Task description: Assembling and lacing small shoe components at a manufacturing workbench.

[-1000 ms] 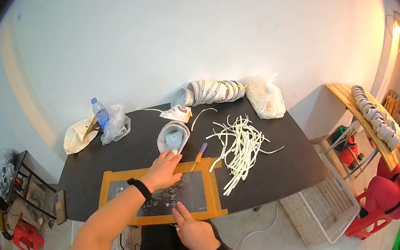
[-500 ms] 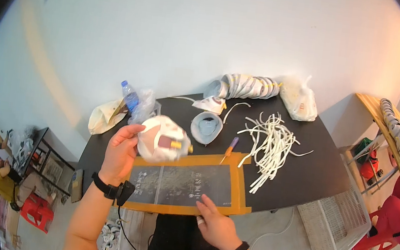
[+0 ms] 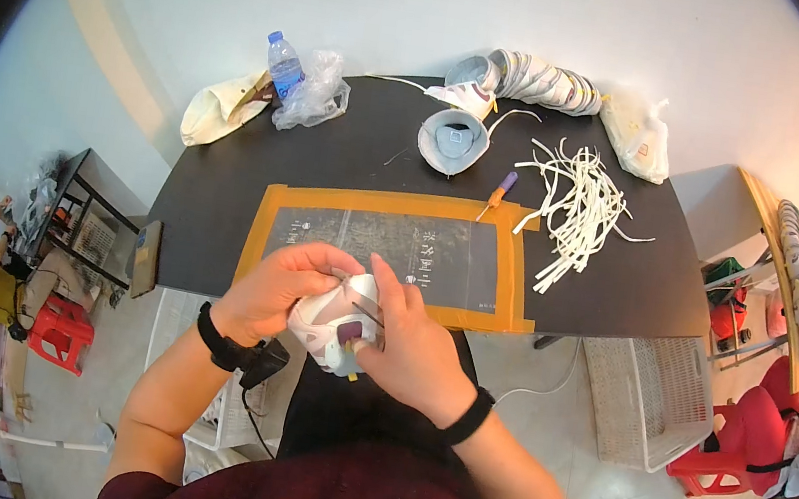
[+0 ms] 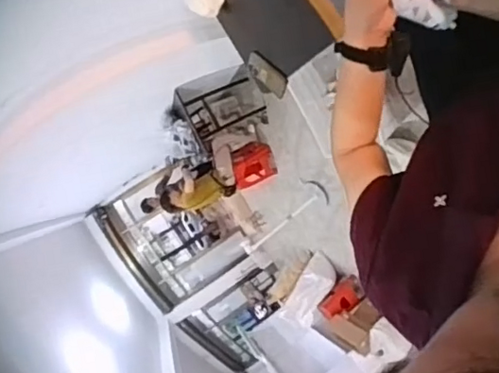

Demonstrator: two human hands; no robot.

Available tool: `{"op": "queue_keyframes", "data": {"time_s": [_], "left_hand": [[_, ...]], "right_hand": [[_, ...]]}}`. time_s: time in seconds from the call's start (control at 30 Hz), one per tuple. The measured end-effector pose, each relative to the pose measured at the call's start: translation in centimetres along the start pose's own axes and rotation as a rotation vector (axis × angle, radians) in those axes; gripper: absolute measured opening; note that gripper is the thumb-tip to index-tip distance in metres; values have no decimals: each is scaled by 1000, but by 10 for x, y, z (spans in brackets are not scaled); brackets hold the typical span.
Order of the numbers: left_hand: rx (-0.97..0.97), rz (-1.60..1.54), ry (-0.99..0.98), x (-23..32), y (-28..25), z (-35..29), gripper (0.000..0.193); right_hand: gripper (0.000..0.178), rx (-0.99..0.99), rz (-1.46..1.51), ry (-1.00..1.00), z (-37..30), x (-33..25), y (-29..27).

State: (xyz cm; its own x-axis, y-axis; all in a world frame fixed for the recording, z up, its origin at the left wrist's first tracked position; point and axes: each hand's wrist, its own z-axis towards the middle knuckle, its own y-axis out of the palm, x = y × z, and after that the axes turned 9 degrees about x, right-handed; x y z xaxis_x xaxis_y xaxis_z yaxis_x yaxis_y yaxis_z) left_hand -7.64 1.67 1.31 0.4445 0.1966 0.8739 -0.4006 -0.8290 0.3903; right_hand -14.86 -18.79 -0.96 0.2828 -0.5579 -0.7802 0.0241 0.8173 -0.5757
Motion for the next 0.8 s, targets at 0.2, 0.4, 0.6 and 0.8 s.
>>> {"op": "queue_keyframes", "data": {"time_s": [0.2,0.4,0.6,0.8], "left_hand": [[74,-21,144,-40,18,3,24],[387,238,406,-59,6,-24,23],[53,187,45,-48,1,-32,28],[130,126,32,-67,6,-36,31]], "right_hand": [[68,160,126,153,-4,24,24],[59,241,198,200,-3,36,15],[61,159,279,165,0,27,18],[68,179,-38,112,6,20,10]]}}
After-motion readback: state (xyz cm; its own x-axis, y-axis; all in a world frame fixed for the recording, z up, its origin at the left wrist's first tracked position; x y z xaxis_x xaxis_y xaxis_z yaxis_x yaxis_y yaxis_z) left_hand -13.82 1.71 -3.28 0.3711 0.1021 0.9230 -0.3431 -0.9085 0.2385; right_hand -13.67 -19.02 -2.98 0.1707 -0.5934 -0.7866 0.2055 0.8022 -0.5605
